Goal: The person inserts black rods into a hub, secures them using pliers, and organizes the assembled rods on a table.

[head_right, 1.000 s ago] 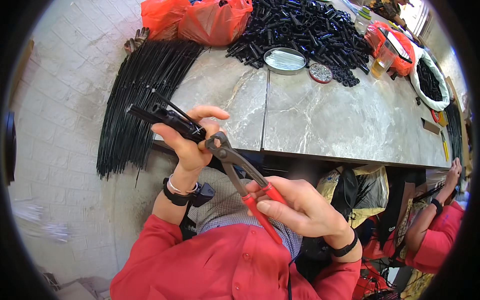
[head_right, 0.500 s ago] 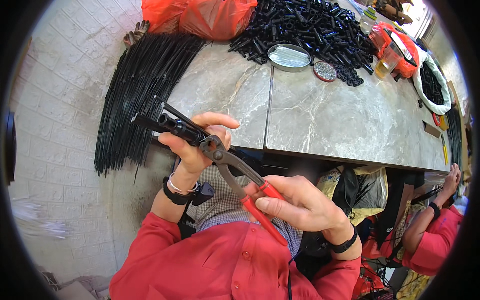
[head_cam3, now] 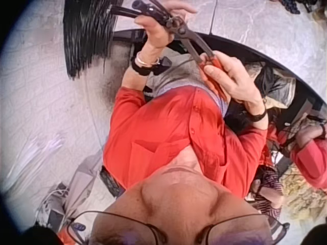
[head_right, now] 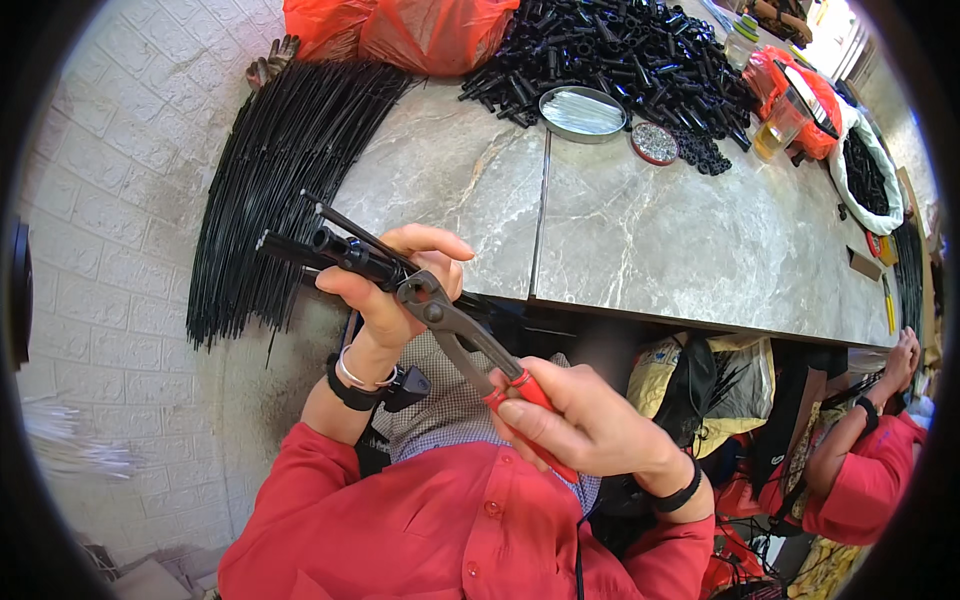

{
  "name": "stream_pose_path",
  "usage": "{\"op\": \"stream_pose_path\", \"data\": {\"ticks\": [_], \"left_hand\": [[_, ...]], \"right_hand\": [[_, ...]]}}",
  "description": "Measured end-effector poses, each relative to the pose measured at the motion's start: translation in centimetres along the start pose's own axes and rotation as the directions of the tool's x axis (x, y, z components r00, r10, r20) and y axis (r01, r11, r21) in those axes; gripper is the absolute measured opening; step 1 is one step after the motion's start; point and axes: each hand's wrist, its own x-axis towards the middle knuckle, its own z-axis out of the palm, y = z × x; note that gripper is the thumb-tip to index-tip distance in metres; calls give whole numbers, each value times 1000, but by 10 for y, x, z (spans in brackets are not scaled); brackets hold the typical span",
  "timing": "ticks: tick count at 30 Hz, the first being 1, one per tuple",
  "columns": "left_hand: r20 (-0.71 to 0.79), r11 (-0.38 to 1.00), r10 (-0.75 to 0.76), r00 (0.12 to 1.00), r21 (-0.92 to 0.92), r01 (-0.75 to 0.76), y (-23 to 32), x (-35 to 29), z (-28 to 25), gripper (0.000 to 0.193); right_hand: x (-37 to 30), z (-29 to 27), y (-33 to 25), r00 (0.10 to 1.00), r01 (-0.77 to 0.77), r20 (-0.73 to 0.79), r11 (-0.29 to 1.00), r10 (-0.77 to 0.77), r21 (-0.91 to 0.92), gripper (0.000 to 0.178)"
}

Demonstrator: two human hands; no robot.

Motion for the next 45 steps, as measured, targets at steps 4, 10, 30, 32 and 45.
{"op": "stream_pose_path", "data": {"ticks": [4, 10, 30, 32, 45], "left_hand": [[-32, 990, 47, 998, -131, -50, -2, 3, 7, 118], [-84, 992, 78, 993, -95, -86, 4, 5, 14, 109], [-110, 997, -3, 994, -83, -6, 9, 8, -5, 111], [-109, 998, -19, 994, -67, 11, 11, 9, 1, 112], [-285, 981, -58, 957, -192, 2, -20, 16, 17, 93]], "right_hand": [[7, 10, 23, 989, 140, -48, 989, -142, -43, 15], [17, 14, 36, 974, 171, -131, 979, -185, -115, 19], [-1, -30, 35, 917, 90, -262, 797, -300, -597, 42], [-4, -44, 33, 859, -97, -405, 677, -313, -730, 43], [17, -142, 128, 563, -668, -705, 265, -432, -696, 38]]}}
